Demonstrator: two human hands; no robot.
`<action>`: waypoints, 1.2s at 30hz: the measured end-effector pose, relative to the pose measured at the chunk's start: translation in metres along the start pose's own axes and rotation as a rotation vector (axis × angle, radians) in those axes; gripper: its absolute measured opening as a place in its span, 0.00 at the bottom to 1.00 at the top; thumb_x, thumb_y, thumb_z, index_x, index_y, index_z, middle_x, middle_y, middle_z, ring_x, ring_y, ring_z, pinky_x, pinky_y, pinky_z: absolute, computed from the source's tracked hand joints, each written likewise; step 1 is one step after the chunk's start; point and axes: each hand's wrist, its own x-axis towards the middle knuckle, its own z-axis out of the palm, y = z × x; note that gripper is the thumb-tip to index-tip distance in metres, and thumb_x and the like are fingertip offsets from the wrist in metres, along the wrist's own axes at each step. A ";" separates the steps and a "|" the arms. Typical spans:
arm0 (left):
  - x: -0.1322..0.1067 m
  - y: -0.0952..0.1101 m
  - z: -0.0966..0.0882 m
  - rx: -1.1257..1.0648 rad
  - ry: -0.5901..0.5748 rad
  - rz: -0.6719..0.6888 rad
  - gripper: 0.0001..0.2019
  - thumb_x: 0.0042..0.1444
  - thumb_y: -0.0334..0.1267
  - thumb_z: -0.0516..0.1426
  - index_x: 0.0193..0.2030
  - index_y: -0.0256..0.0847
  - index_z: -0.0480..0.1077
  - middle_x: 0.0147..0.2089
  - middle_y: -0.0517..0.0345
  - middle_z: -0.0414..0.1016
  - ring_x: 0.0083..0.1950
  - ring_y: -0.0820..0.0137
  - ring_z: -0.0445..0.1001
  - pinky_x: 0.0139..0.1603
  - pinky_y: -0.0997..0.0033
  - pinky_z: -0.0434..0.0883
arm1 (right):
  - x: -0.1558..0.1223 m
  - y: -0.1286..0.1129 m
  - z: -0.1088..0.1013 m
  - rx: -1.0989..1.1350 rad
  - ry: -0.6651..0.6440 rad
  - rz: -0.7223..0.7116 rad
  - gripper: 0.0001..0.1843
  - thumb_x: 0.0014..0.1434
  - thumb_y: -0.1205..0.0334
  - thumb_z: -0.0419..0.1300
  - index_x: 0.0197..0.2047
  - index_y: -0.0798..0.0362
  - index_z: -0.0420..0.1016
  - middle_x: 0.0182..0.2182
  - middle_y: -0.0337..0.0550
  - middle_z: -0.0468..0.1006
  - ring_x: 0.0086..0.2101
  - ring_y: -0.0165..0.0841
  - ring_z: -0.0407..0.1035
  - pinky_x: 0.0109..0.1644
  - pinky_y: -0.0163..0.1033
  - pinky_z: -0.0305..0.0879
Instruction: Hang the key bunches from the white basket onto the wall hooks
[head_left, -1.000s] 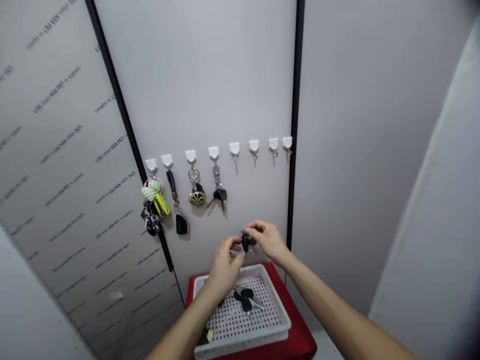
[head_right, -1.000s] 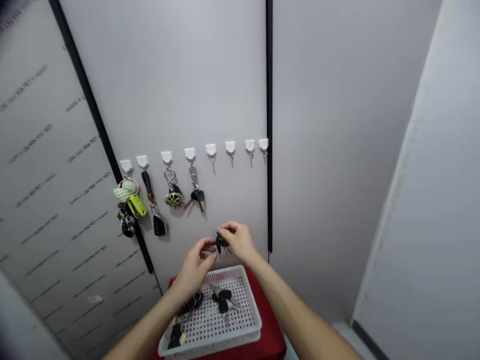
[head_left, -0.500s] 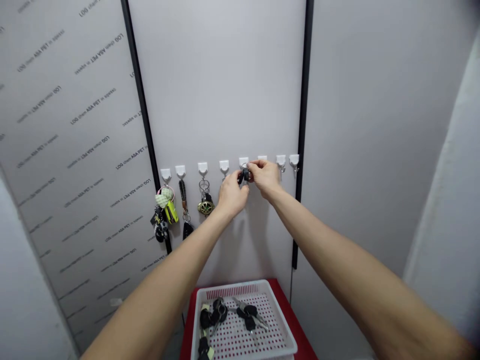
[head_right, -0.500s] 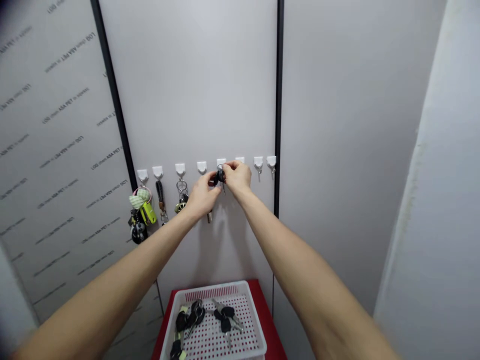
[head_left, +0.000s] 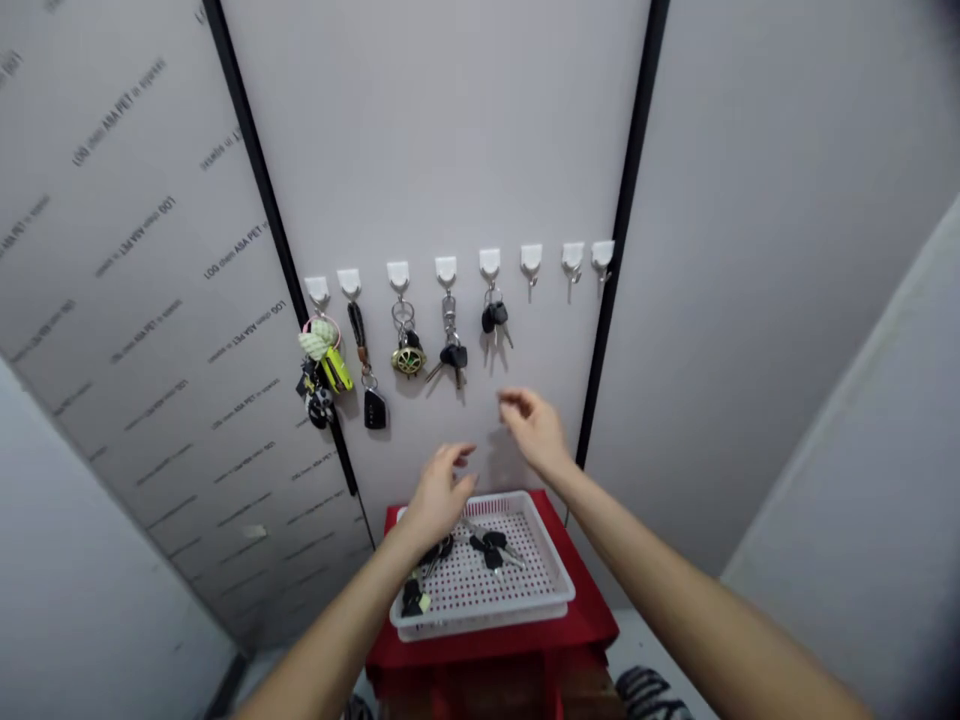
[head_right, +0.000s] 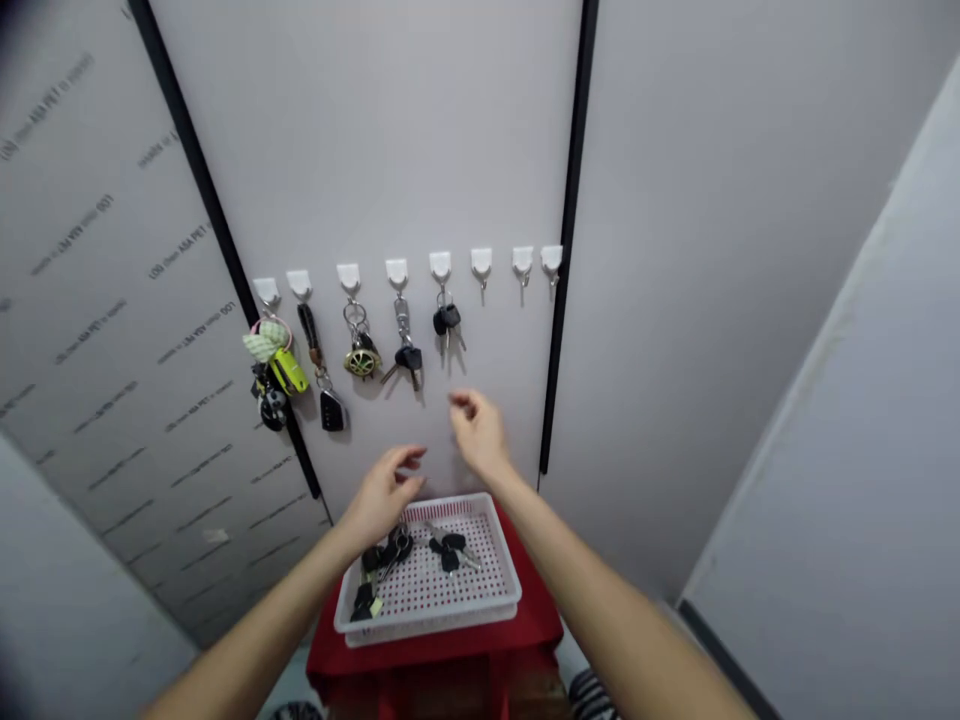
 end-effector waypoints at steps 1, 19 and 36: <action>-0.015 -0.017 0.009 0.055 -0.045 -0.078 0.16 0.42 0.31 0.48 0.42 0.38 0.59 0.40 0.55 0.64 0.39 0.73 0.63 0.40 0.73 0.61 | -0.022 0.017 0.006 -0.053 -0.137 0.036 0.13 0.44 0.64 0.47 0.33 0.58 0.67 0.26 0.42 0.70 0.26 0.27 0.62 0.31 0.33 0.59; -0.062 -0.067 0.042 0.613 -0.309 -0.257 0.18 0.39 0.27 0.47 0.41 0.39 0.61 0.42 0.54 0.64 0.44 0.66 0.59 0.43 0.71 0.57 | -0.114 0.081 0.036 -0.676 -0.646 0.067 0.15 0.40 0.68 0.48 0.34 0.54 0.65 0.32 0.45 0.67 0.34 0.32 0.61 0.36 0.33 0.53; -0.046 -0.048 0.028 -0.049 -0.220 -0.172 0.07 0.37 0.26 0.46 0.24 0.37 0.62 0.22 0.63 0.63 0.26 0.77 0.62 0.27 0.80 0.58 | -0.114 0.062 0.040 -0.117 -0.643 -0.100 0.09 0.42 0.69 0.48 0.26 0.56 0.67 0.24 0.38 0.68 0.28 0.27 0.60 0.34 0.31 0.54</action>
